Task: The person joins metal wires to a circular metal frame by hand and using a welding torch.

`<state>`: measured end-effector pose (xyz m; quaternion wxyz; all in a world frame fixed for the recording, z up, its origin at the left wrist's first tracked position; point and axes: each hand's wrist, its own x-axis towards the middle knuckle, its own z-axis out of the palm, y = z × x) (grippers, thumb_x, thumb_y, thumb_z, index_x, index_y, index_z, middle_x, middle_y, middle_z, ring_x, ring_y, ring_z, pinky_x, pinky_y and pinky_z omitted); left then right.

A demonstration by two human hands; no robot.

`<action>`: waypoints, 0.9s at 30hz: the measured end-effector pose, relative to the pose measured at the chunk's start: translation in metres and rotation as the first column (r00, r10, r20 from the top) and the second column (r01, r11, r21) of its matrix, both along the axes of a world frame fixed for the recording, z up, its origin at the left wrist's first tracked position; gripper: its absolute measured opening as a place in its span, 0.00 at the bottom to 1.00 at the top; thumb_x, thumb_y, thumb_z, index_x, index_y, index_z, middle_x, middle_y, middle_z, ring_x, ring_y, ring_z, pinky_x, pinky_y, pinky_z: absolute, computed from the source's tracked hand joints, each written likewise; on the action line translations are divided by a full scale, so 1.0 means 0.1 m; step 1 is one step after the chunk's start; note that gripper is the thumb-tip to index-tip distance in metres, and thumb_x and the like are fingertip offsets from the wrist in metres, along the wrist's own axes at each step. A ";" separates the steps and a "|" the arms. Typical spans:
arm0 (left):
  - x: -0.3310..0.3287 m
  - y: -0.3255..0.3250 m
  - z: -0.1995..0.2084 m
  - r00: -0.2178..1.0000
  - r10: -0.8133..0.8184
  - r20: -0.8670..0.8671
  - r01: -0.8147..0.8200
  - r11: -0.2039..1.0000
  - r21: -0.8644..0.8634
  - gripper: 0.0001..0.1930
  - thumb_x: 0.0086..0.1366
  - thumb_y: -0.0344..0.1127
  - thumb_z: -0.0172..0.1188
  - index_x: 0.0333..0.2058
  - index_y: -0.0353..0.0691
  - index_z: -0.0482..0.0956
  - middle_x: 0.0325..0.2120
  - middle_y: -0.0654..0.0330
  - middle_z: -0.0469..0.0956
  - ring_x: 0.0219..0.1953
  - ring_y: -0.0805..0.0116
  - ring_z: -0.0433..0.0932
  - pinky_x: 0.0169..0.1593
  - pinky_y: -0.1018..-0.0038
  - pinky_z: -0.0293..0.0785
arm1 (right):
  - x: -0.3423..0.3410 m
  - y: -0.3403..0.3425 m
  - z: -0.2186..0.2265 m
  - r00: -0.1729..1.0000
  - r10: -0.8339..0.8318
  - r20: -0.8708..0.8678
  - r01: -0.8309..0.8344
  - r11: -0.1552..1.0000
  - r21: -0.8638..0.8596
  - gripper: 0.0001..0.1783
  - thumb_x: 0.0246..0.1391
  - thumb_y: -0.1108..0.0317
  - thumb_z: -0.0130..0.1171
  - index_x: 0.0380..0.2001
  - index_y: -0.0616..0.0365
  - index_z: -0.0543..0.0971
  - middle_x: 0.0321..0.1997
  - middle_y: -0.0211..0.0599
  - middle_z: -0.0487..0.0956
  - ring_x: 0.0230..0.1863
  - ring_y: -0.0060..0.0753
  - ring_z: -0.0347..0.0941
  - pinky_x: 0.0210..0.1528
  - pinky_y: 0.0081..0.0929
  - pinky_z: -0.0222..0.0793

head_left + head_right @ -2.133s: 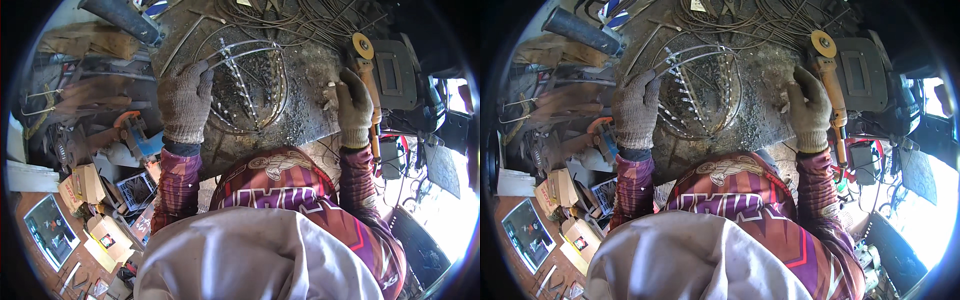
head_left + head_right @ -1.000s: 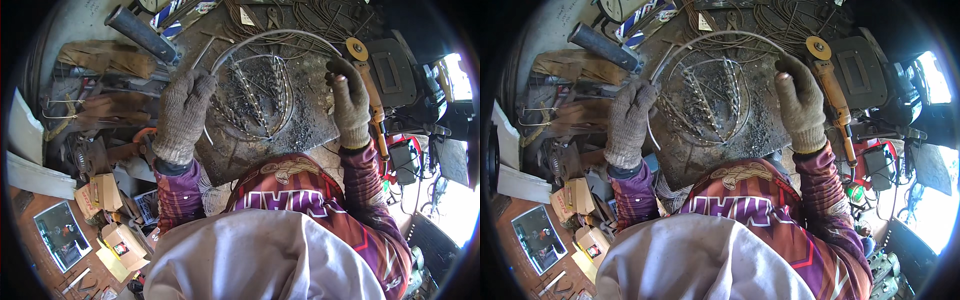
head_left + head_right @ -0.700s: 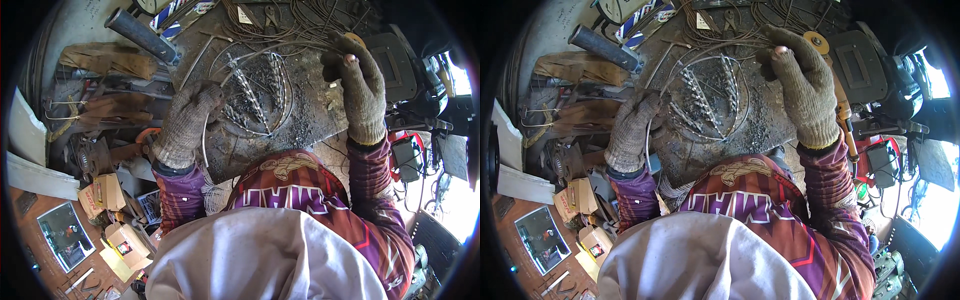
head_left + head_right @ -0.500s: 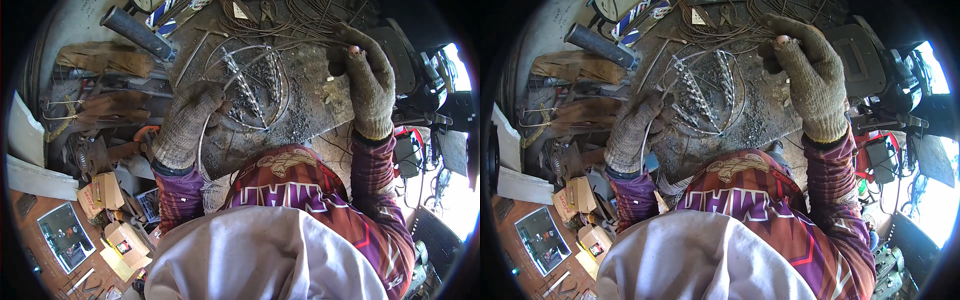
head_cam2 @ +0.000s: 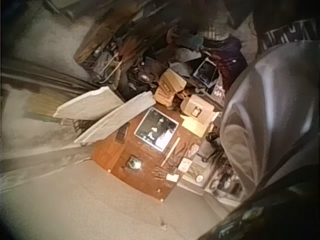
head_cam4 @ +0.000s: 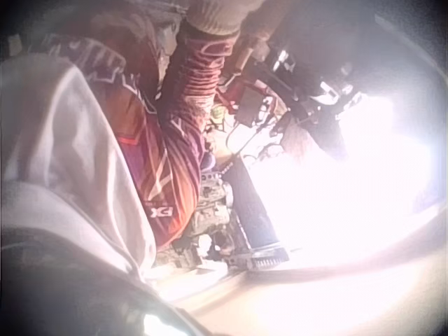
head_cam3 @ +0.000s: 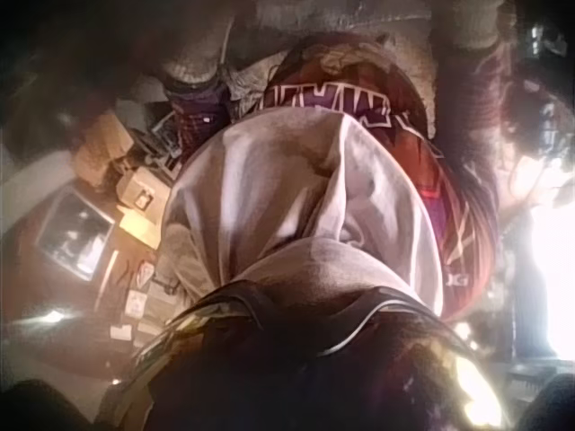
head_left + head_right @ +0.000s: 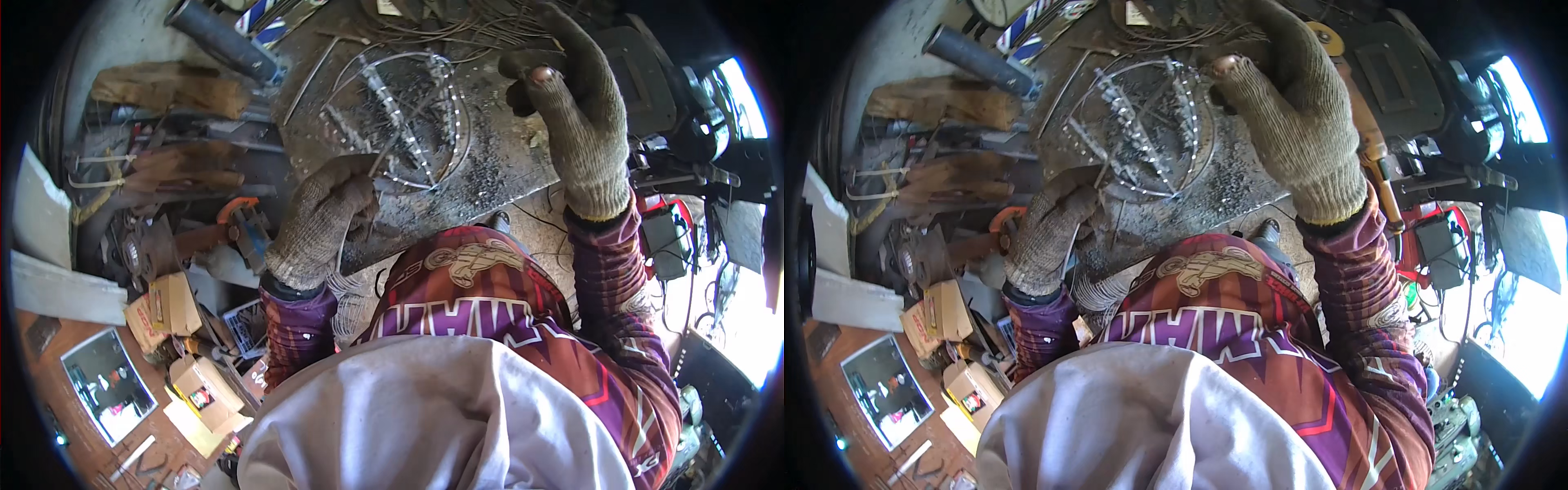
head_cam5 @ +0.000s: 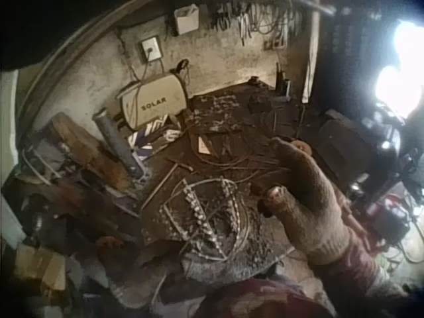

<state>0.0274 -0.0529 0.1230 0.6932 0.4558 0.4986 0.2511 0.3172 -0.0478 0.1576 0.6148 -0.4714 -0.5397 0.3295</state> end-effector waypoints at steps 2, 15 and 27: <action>-0.16 -0.11 -0.02 0.989 0.145 -0.023 -0.142 0.983 0.116 0.19 0.74 0.38 0.59 0.58 0.34 0.77 0.30 0.67 0.76 0.27 0.81 0.73 0.27 0.83 0.66 | -0.17 -0.07 -0.05 1.000 0.018 0.015 -0.018 1.000 0.011 0.32 0.71 0.58 0.61 0.70 0.64 0.66 0.42 0.36 0.84 0.34 0.21 0.77 0.37 0.20 0.73; -1.25 -0.90 -0.64 0.659 0.555 0.508 -0.534 0.821 -0.204 0.22 0.72 0.41 0.64 0.60 0.38 0.75 0.25 0.69 0.71 0.19 0.81 0.64 0.20 0.82 0.59 | -1.12 -0.28 -0.40 0.467 0.726 0.504 -0.597 0.680 -0.426 0.25 0.62 0.58 0.63 0.58 0.58 0.80 0.38 0.49 0.86 0.40 0.48 0.85 0.47 0.41 0.81; -1.10 -1.56 -0.58 0.553 0.621 0.555 -0.596 0.761 -0.258 0.23 0.73 0.43 0.63 0.62 0.39 0.75 0.18 0.74 0.62 0.15 0.84 0.56 0.18 0.82 0.50 | -2.65 2.25 -1.12 -0.277 -0.003 0.961 -0.577 0.800 -0.164 0.17 0.59 0.56 0.59 0.45 0.49 0.89 0.44 0.45 0.88 0.46 0.56 0.85 0.49 0.47 0.81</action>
